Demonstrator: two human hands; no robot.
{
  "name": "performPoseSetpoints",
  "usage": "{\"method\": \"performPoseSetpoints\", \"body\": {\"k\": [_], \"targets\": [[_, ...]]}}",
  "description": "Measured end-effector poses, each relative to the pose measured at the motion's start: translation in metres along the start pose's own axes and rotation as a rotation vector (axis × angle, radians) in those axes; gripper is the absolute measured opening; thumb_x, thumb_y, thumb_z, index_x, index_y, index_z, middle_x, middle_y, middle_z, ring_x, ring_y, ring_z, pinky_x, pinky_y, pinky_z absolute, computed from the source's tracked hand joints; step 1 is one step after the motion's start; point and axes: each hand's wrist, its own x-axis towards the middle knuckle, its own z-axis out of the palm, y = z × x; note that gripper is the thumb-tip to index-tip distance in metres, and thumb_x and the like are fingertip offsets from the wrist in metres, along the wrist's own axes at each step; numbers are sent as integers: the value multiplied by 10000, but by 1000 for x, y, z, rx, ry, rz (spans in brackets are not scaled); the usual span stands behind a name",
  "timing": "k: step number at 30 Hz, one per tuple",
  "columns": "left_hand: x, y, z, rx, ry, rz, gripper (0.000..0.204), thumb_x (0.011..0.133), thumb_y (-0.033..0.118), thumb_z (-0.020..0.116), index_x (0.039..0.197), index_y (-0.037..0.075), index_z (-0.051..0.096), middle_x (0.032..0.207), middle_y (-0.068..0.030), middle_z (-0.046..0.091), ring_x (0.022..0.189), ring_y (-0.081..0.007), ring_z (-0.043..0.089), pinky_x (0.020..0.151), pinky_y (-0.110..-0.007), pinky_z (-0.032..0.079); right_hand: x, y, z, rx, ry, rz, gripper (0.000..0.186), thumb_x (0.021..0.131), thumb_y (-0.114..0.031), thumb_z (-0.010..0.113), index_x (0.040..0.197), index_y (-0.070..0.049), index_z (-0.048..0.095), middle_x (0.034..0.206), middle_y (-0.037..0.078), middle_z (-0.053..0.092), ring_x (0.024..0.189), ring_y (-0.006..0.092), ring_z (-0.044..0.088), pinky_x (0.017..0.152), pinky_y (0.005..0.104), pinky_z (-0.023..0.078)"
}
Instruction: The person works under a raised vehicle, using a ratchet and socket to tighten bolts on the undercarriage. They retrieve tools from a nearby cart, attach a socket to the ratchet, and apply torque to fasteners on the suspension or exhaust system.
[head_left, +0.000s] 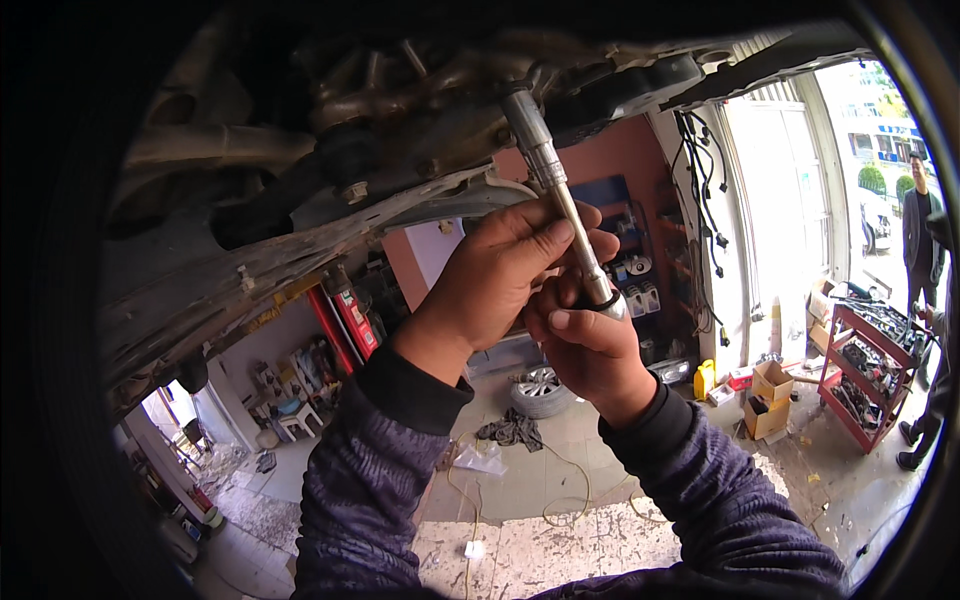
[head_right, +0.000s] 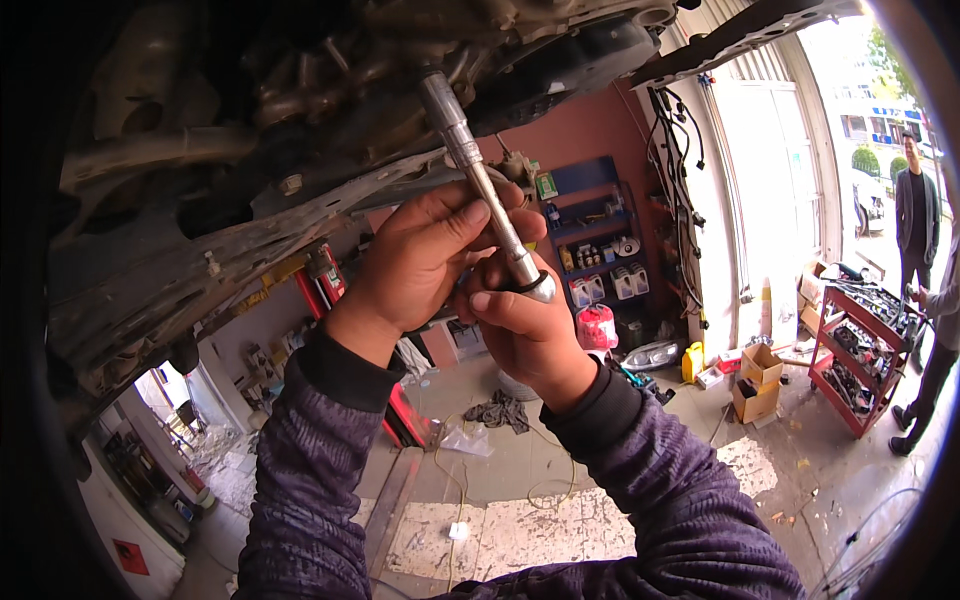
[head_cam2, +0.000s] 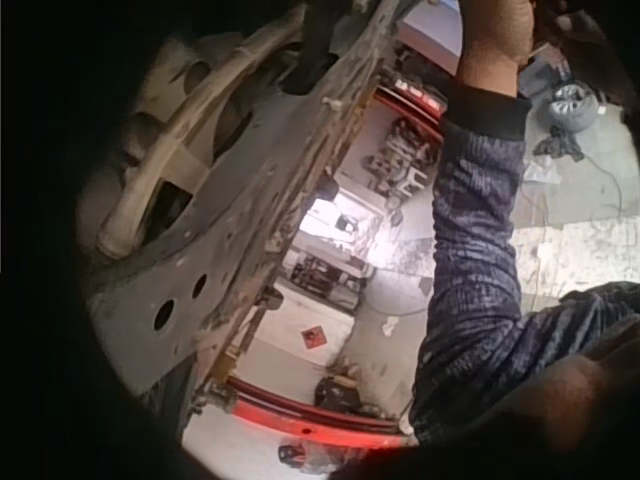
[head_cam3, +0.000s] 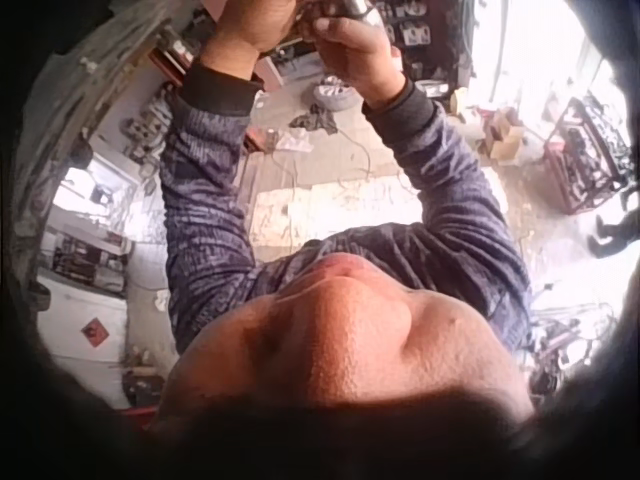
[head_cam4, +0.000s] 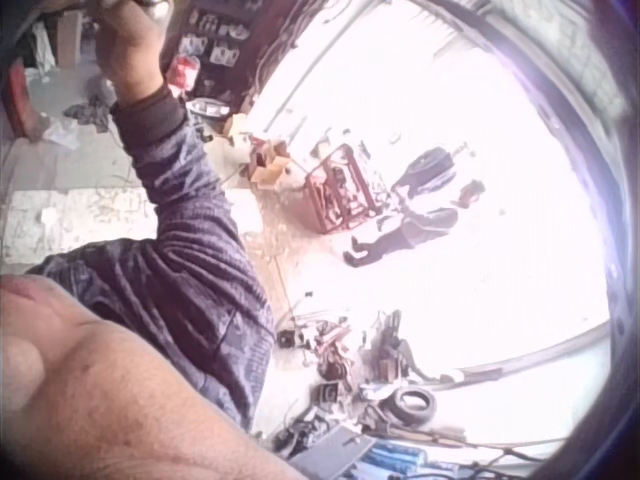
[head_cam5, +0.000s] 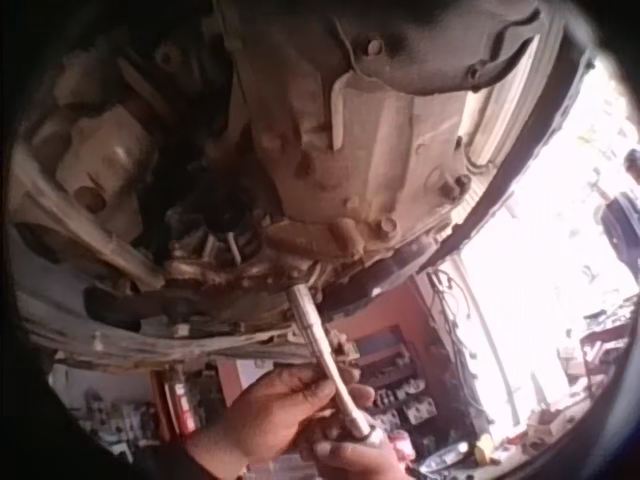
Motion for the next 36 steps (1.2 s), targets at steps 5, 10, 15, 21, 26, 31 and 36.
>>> {"method": "performPoseSetpoints", "body": {"k": [5, 10, 15, 21, 26, 31, 36], "targets": [[9, -10, 9, -10, 110, 90, 187, 1119, 191, 693, 1181, 14, 691, 1041, -133, 789, 848, -183, 778, 740, -290, 624, -5, -3, 6, -378, 256, -111, 210, 883, 26, 743, 999, -46, 584, 946, 84, 682, 884, 228, 665, 801, 399, 539], [7, -9, 14, 233, 223, 196, 226, 1092, 231, 748, 1062, 10, 716, 969, -99, 787, 893, -169, 763, 839, -313, 623, 6, -10, -2, -1622, 322, -848, 326, 731, 52, 763, 990, -47, 593, 904, 136, 605, 817, 405, 610, 732, 480, 504], [-2, -2, 9, 154, -5, 68, 338, 1159, 289, 614, 1276, -4, 737, 1306, -150, 766, 1275, -240, 705, 1089, -392, 558, 3, -12, -2, -1413, 243, -810, 294, 714, 64, 755, 927, -48, 586, 921, 147, 620, 853, 410, 623, 758, 496, 513], [-8, 2, -1, 62, -129, 9, 330, 1135, 203, 639, 1358, -26, 724, 1414, -185, 734, 1383, -287, 659, 1197, -439, 507, -6, -5, 11, -1244, 340, -549, 268, 755, 58, 764, 935, -37, 590, 936, 167, 660, 858, 393, 671, 759, 449, 547], [-7, -10, 5, 142, 81, 30, 227, 1083, 158, 733, 1241, -3, 756, 1136, -90, 797, 1071, -178, 740, 999, -330, 578, 2, -2, 8, -1402, 355, -704, 264, 767, 44, 774, 947, -35, 597, 884, 146, 619, 799, 400, 621, 715, 476, 499], [-9, -13, 18, 392, 233, 168, 194, 1084, 190, 745, 1092, -3, 731, 920, -11, 738, 822, -79, 678, 785, -248, 553, 0, -1, 7, -1502, 347, -773, 258, 776, 31, 784, 940, -43, 599, 872, 143, 613, 774, 392, 614, 705, 471, 492], [-16, -4, 13, 15, 31, -16, 293, 1151, 209, 614, 1285, -20, 739, 1247, -124, 766, 1096, -193, 746, 979, -320, 590, -3, -2, 15, -1350, 341, -662, 175, 903, 25, 766, 973, -22, 613, 834, 56, 643, 731, 118, 592, 669, 302, 492]]}}
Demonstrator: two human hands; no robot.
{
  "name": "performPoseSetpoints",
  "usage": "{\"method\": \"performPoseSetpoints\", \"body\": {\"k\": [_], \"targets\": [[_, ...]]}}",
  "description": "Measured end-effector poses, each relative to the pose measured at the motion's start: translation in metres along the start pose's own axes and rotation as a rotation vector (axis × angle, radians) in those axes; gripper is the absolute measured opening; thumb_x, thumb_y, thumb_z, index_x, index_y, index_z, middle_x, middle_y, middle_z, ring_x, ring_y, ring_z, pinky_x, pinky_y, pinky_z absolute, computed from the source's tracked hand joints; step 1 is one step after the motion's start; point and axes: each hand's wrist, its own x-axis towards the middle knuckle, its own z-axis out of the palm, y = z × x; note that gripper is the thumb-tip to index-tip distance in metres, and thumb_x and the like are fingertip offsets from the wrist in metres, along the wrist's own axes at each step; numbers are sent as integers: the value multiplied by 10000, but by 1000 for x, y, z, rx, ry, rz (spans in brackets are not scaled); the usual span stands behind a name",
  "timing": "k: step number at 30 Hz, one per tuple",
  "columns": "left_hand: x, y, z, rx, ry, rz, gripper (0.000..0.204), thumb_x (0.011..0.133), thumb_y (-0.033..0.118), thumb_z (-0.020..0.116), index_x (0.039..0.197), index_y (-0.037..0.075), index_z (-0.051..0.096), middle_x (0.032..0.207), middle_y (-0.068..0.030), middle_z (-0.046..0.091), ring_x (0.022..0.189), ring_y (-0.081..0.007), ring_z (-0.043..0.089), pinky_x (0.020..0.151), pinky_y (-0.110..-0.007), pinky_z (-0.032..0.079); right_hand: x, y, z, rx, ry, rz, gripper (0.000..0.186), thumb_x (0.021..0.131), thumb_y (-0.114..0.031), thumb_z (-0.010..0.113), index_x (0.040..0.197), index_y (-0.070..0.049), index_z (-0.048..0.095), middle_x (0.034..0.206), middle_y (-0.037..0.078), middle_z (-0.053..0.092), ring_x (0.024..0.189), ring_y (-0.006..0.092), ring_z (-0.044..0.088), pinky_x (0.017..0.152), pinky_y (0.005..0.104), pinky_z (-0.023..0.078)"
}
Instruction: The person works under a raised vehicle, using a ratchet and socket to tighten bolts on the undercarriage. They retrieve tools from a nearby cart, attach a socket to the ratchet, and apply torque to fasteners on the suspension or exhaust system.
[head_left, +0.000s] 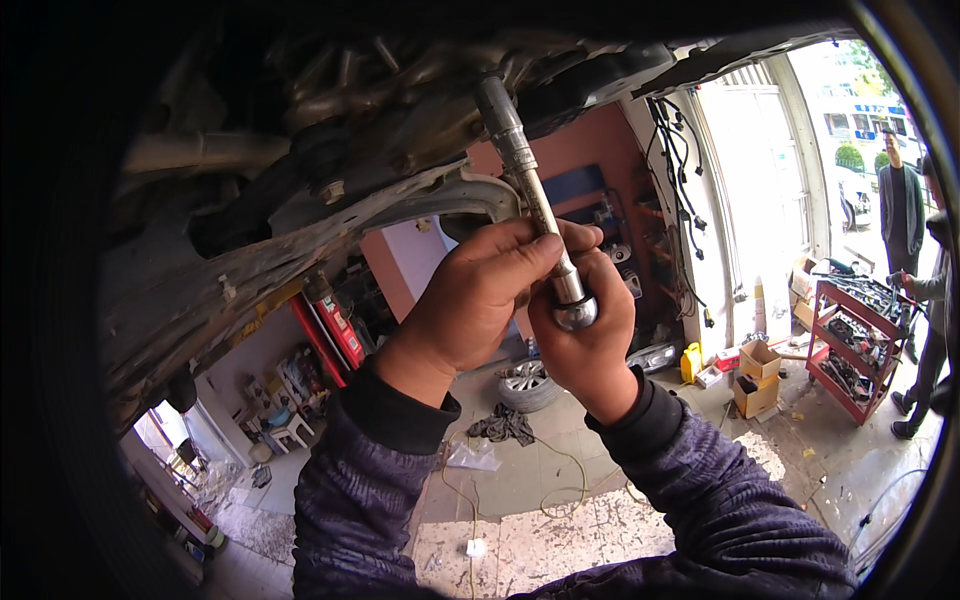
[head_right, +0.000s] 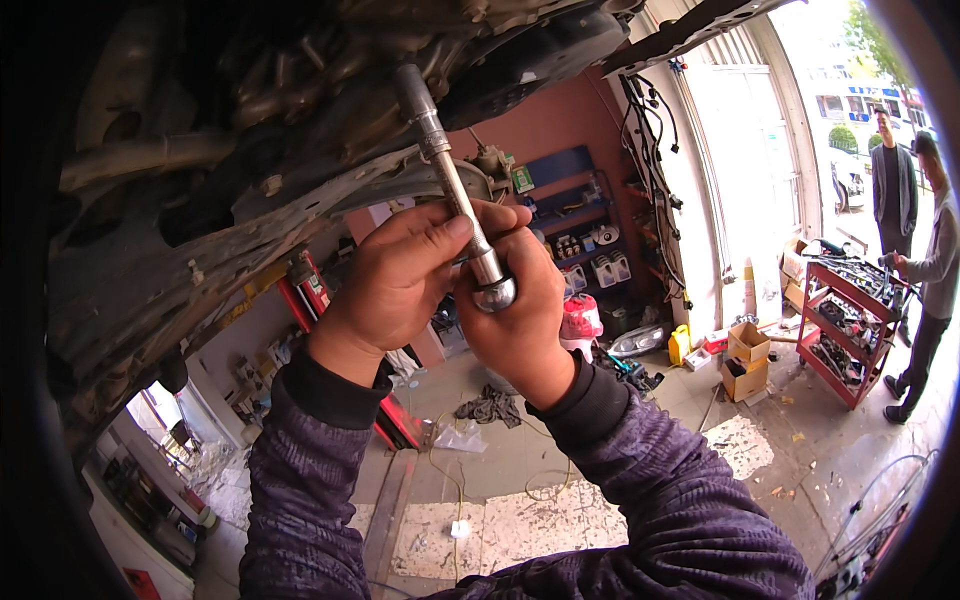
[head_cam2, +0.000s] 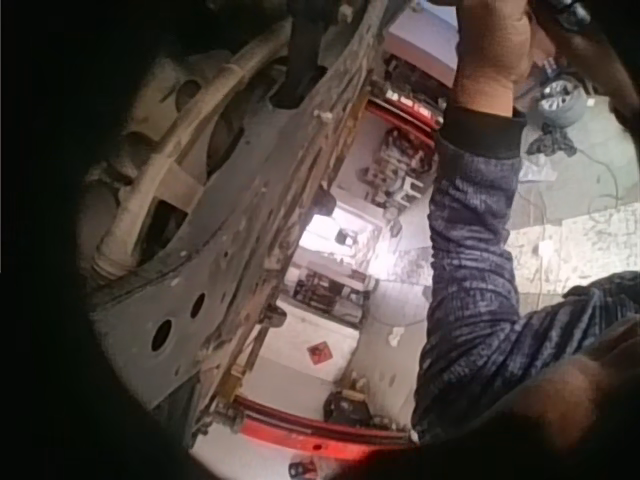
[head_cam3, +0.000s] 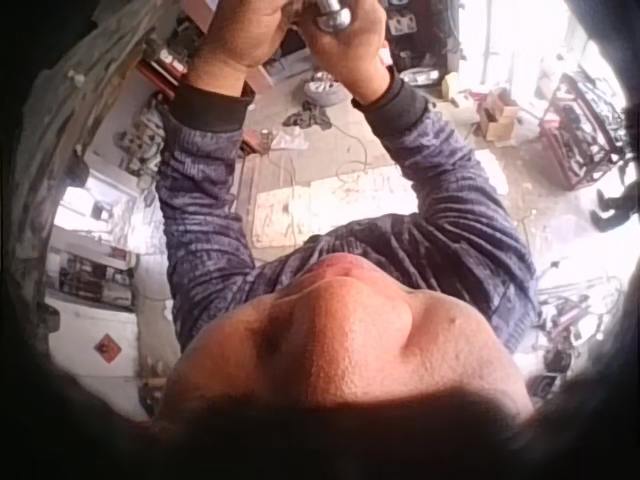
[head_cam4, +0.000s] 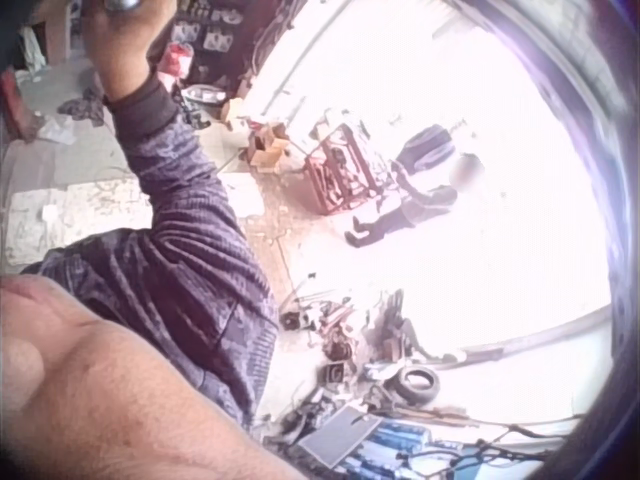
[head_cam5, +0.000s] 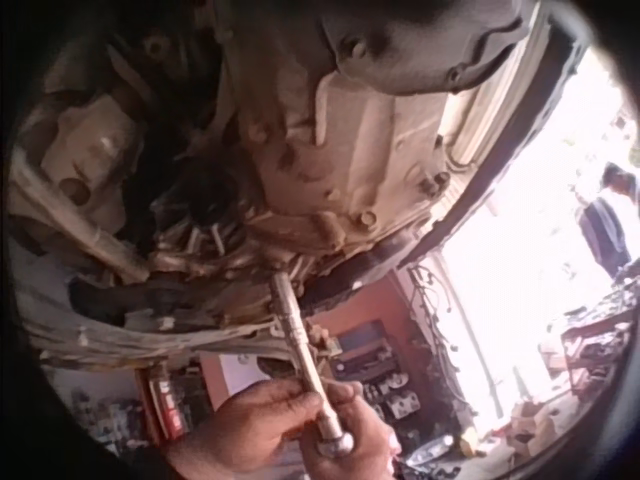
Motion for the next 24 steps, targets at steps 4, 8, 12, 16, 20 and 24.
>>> {"method": "performPoseSetpoints", "body": {"k": [4, 8, 12, 16, 20, 24], "targets": [[2, -5, 0, 32, 41, 42, 210, 1105, 174, 706, 1203, -4, 760, 1130, -83, 795, 986, -161, 755, 916, -306, 603, 0, -8, 2, 29, 40, -18, 192, 886, 9, 782, 998, -15, 629, 853, 79, 659, 743, 170, 616, 695, 321, 508], [6, -10, 8, 148, 178, 150, 129, 1064, 160, 776, 1057, 44, 721, 964, -4, 740, 855, -86, 689, 797, -256, 561, -1, -12, 2, 39, -13, 122, 223, 854, -2, 789, 967, -22, 598, 860, 133, 673, 724, 236, 623, 692, 354, 521], [0, 2, 10, 119, 160, 108, 152, 1101, 185, 717, 1124, 35, 704, 1035, -24, 735, 896, -88, 685, 817, -269, 559, -3, -12, -2, 51, -19, 163, 234, 858, -2, 775, 928, -30, 554, 819, 109, 648, 701, 180, 561, 667, 347, 503], [-2, 9, 6, -9, -27, -19, 217, 1131, 194, 659, 1227, 13, 731, 1207, -78, 755, 1002, -118, 713, 899, -301, 578, -6, -10, -4, 103, -31, 218, 186, 890, -3, 806, 960, -22, 635, 820, -10, 632, 749, 72, 562, 685, 263, 481], [3, 4, 1, 94, 35, -13, 213, 1117, 172, 675, 1234, 10, 750, 1196, -71, 771, 1031, -129, 725, 921, -293, 579, -4, -5, -2, 73, -48, 155, 207, 850, 1, 791, 975, -28, 629, 847, 57, 642, 759, 160, 581, 704, 321, 483], [4, -5, 4, 224, 137, 63, 225, 1118, 204, 691, 1220, 13, 754, 1093, -28, 774, 970, -100, 702, 876, -269, 567, 6, 2, -4, -353, -8, -249, 285, 748, -9, 774, 986, -34, 620, 896, 138, 611, 875, 400, 614, 804, 480, 463]]}}
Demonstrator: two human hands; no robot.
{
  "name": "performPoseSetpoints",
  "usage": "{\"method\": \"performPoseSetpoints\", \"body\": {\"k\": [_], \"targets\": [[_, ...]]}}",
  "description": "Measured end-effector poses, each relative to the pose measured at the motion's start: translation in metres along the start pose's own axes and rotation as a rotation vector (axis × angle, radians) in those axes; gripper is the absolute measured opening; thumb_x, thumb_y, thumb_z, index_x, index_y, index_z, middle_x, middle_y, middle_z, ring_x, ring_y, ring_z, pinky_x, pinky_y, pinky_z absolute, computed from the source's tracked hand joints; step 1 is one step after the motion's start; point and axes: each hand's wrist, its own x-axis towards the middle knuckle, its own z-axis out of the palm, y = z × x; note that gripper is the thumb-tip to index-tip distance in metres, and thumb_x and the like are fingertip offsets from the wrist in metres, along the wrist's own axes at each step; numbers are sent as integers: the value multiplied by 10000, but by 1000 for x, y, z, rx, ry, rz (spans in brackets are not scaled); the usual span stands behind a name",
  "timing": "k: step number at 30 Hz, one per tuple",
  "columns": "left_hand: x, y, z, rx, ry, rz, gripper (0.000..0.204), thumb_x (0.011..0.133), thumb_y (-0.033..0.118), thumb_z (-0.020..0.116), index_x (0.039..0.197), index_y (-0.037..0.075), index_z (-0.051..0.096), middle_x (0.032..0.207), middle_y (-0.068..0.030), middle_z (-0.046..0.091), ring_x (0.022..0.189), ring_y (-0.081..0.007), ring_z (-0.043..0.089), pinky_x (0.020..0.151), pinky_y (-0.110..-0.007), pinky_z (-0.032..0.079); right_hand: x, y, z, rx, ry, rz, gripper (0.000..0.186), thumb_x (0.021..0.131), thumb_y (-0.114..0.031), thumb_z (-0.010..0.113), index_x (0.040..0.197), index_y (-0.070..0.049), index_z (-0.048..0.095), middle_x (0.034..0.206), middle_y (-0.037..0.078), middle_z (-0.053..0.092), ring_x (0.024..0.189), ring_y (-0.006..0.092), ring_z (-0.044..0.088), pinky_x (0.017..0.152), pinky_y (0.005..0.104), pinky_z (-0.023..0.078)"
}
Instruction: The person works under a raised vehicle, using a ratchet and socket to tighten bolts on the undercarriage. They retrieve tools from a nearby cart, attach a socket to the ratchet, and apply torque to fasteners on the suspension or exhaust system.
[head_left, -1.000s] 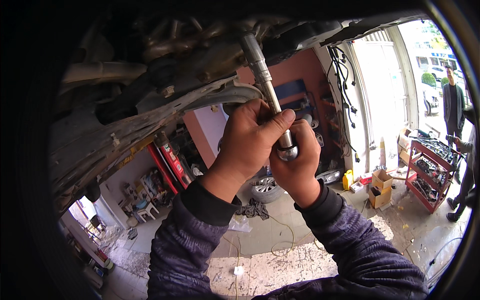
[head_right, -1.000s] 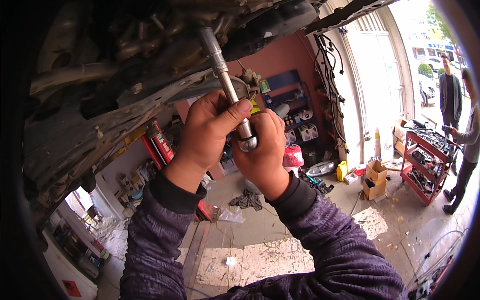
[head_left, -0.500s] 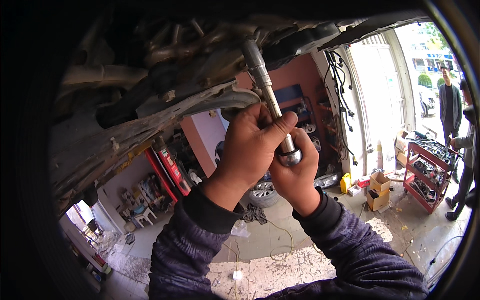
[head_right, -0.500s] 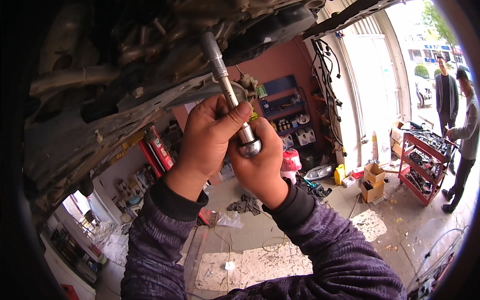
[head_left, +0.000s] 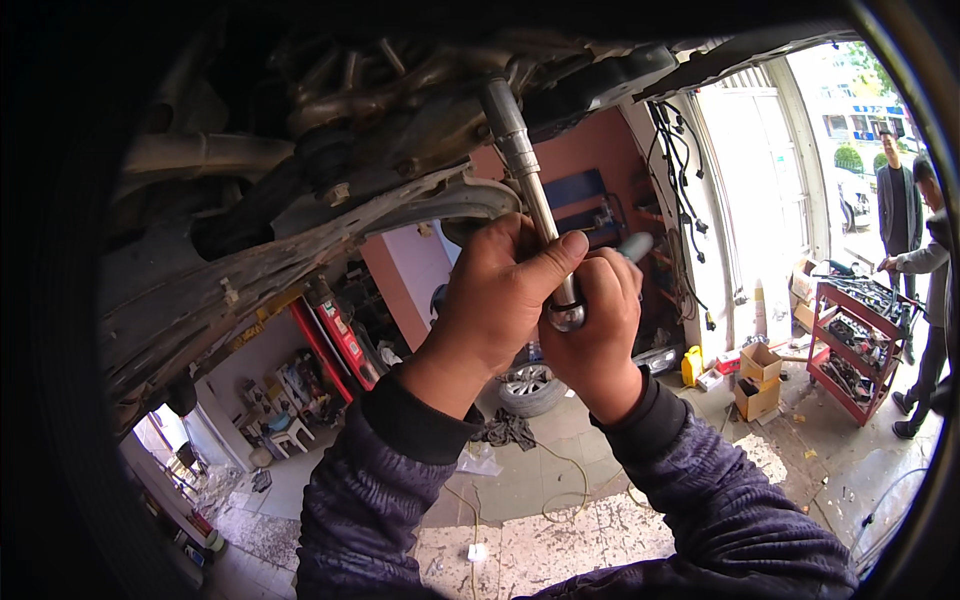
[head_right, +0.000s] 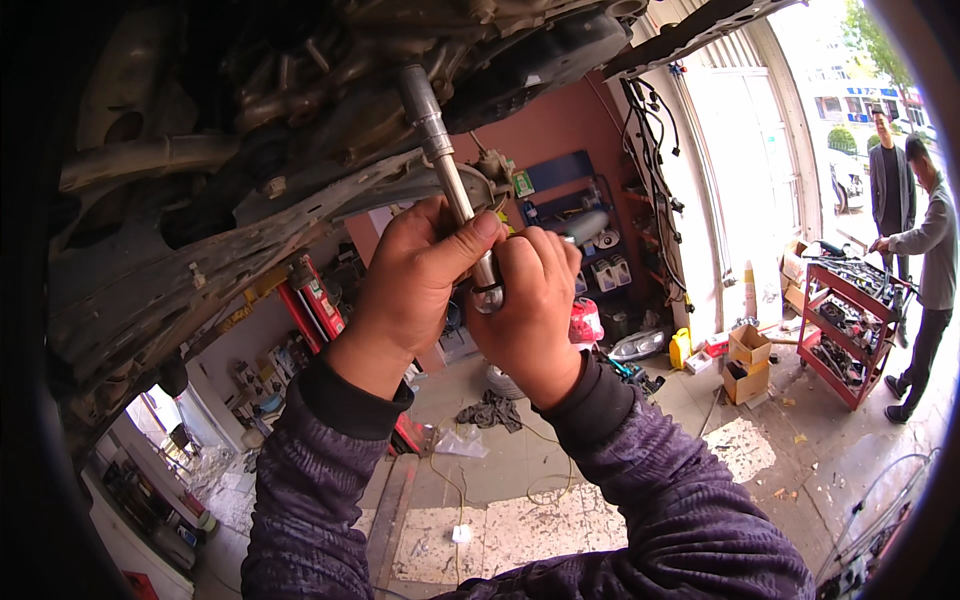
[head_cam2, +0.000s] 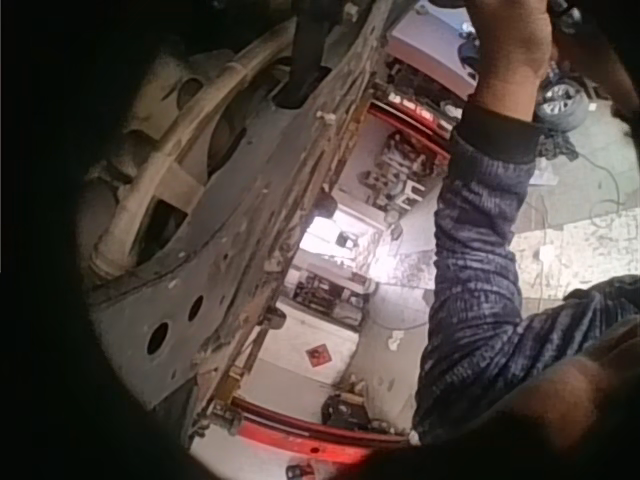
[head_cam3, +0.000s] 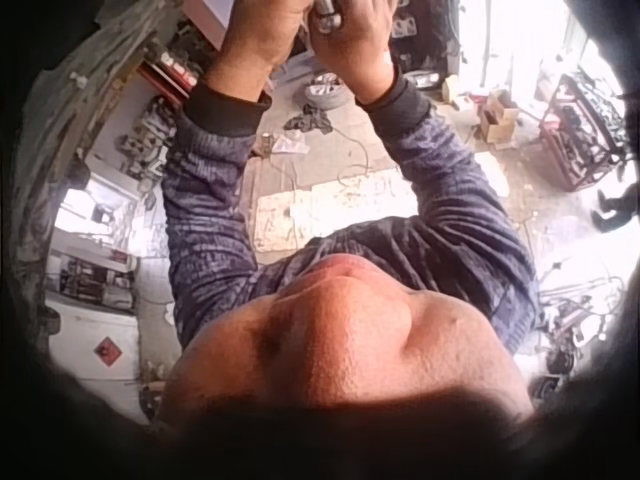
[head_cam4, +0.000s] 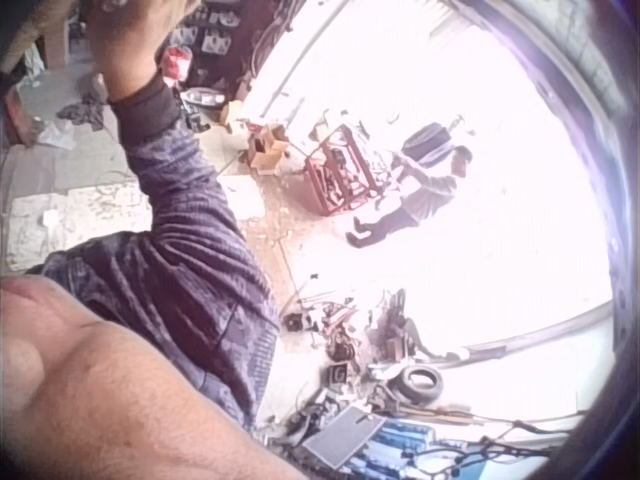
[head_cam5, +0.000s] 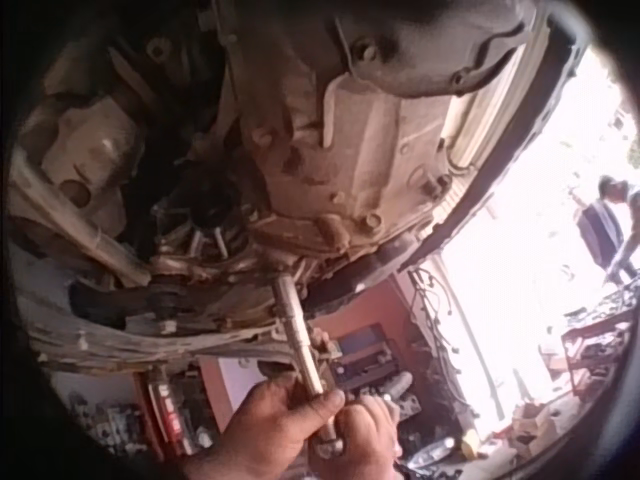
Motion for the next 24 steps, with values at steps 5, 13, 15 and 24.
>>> {"method": "performPoseSetpoints", "body": {"k": [5, 13, 15, 24], "targets": [[-2, 8, 8, -171, -30, -43, 313, 1159, 263, 623, 1298, 14, 751, 1049, -4, 755, 849, -58, 623, 784, -224, 521, 1, 0, -8, 556, -110, 496, 190, 817, -1, 746, 937, -58, 610, 834, 55, 608, 756, 264, 618, 709, 327, 456], [6, 7, -8, -2, -159, -27, 311, 1169, 229, 587, 1272, -8, 761, 1202, -67, 789, 1057, -129, 704, 974, -294, 557, 4, -1, -7, 1095, -286, 784, 199, 877, 8, 742, 1016, -90, 640, 862, -18, 566, 797, 203, 590, 771, 409, 498], [3, 0, -8, 42, -86, 29, 314, 1170, 222, 582, 1275, -18, 756, 1237, -77, 788, 1149, -165, 704, 1059, -339, 537, 13, 3, -7, 265, -73, 174, 234, 824, 14, 751, 997, -82, 626, 838, 35, 548, 787, 299, 583, 775, 440, 477], [6, 12, -4, 18, -82, -71, 331, 1183, 244, 568, 1328, 2, 740, 1213, -70, 785, 1046, -135, 724, 969, -307, 585, -3, -3, 0, 1782, -248, 1080, 243, 818, 33, 753, 935, -82, 573, 886, -1, 594, 773, 172, 598, 744, 358, 523]]}}
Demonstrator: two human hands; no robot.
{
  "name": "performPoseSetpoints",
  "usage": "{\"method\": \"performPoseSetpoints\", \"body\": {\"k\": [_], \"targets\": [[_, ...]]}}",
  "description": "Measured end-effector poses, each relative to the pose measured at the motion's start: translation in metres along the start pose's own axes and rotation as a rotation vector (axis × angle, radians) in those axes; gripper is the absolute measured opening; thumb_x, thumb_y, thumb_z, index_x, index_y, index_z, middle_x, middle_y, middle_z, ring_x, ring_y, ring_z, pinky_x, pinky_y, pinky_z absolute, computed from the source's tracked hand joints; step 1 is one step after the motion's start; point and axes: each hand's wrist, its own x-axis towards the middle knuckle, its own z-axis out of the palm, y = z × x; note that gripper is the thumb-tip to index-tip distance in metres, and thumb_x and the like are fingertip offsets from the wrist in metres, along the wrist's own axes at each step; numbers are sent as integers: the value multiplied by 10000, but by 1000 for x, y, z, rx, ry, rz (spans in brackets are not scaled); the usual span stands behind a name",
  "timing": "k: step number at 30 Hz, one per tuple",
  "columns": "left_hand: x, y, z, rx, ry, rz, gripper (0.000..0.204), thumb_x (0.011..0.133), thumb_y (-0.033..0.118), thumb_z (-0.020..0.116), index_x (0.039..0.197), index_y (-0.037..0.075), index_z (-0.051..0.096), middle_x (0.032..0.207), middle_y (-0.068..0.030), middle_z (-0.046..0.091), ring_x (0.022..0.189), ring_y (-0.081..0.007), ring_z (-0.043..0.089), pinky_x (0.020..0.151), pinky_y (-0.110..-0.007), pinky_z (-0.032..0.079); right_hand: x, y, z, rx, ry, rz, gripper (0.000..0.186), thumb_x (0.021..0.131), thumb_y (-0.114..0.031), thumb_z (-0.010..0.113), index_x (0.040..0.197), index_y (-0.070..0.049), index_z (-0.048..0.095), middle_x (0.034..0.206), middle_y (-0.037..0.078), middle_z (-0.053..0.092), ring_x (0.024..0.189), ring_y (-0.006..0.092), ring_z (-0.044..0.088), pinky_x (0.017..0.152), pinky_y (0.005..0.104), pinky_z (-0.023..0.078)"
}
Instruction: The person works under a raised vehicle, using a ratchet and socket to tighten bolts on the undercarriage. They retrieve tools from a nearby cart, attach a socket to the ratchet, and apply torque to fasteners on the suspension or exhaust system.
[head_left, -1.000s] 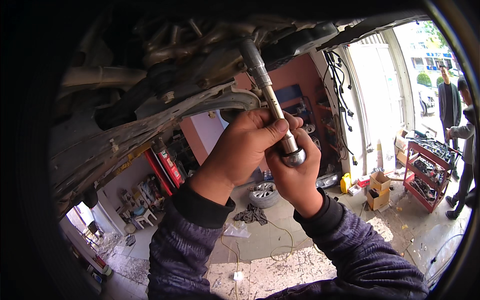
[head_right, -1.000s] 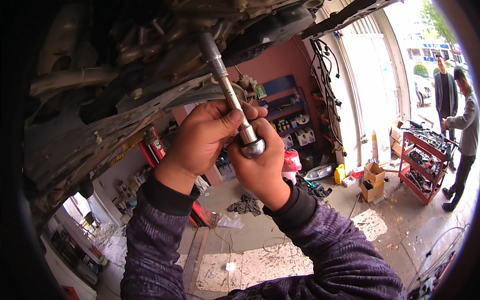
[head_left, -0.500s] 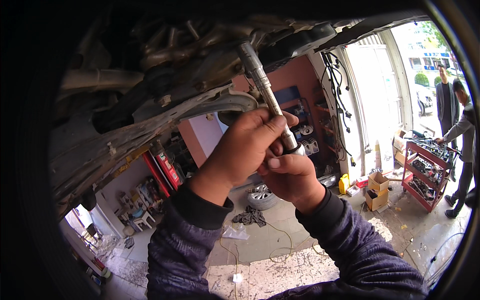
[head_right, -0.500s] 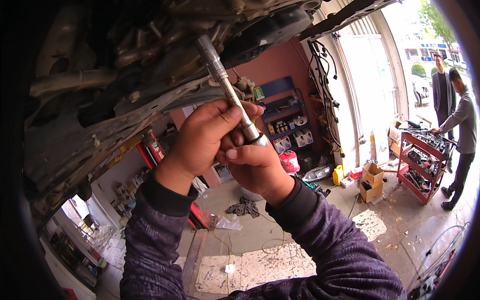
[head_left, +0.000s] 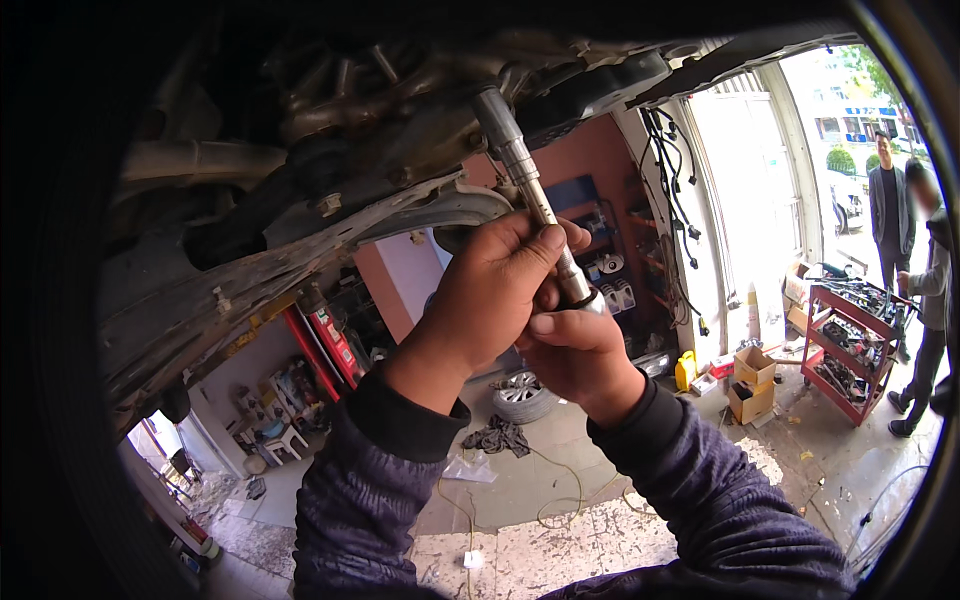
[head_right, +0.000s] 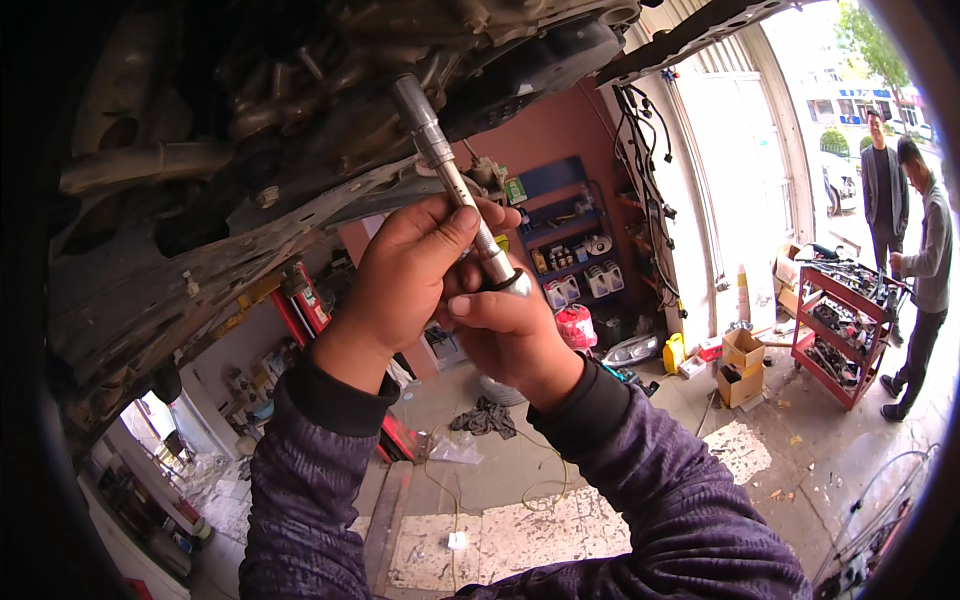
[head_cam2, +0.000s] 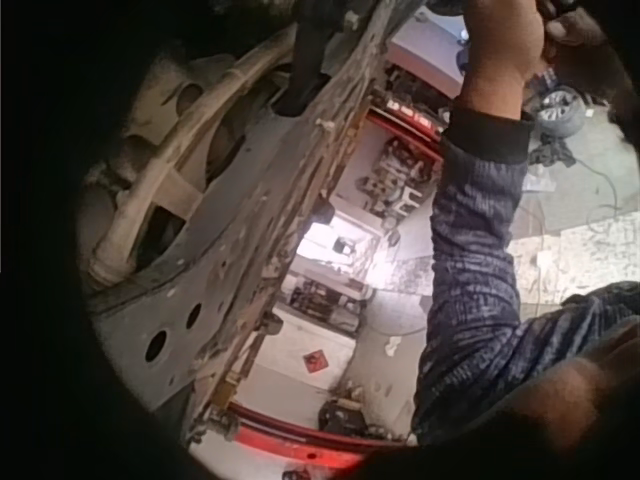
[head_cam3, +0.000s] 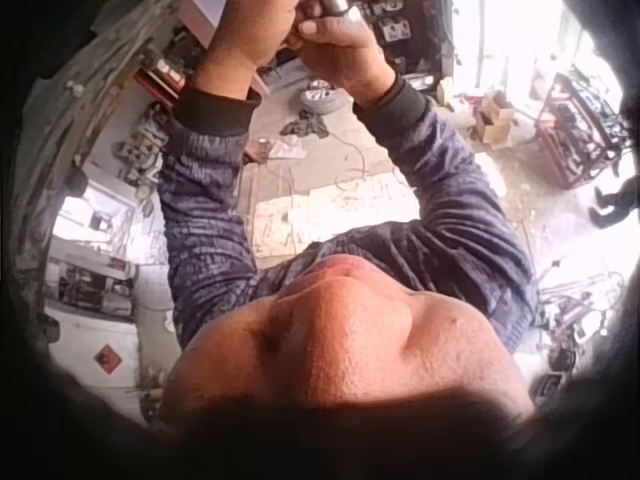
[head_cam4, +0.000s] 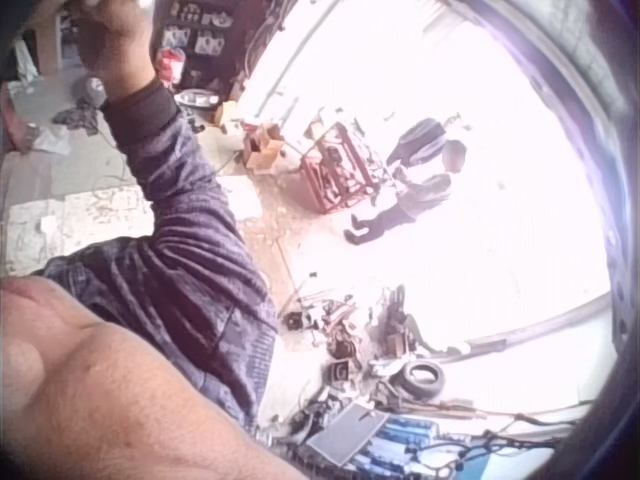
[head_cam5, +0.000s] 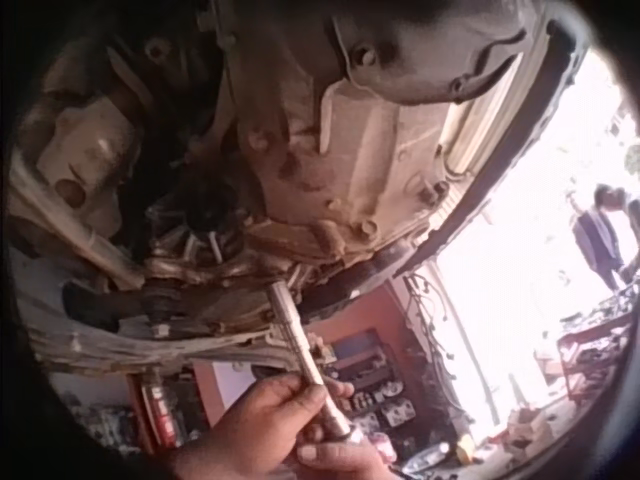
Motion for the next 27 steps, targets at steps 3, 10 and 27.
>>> {"method": "performPoseSetpoints", "body": {"k": [3, 10, 27], "targets": [[0, 4, -6, 82, -62, -74, 309, 1172, 212, 580, 1342, 3, 731, 1211, -82, 790, 1072, -147, 731, 991, -320, 586, -1, 1, -3, -107, -54, -85, 236, 829, 38, 758, 950, -64, 584, 902, 25, 610, 786, 178, 628, 736, 343, 534], [-2, -11, -6, 24, 13, 104, 286, 1153, 153, 596, 1328, -26, 734, 1287, -100, 788, 1216, -191, 717, 1133, -364, 532, 13, -19, -2, -1984, 282, -1380, 291, 705, 26, 747, 954, -73, 633, 812, 82, 537, 731, 344, 549, 749, 477, 416], [4, -9, 4, 20, 45, 135, 275, 1157, 215, 624, 1218, -19, 756, 1085, -47, 771, 962, -115, 707, 874, -282, 566, 2, -19, 6, -1271, 170, -721, 194, 826, 5, 728, 948, -54, 589, 766, 26, 498, 684, 261, 545, 658, 450, 452]]}}
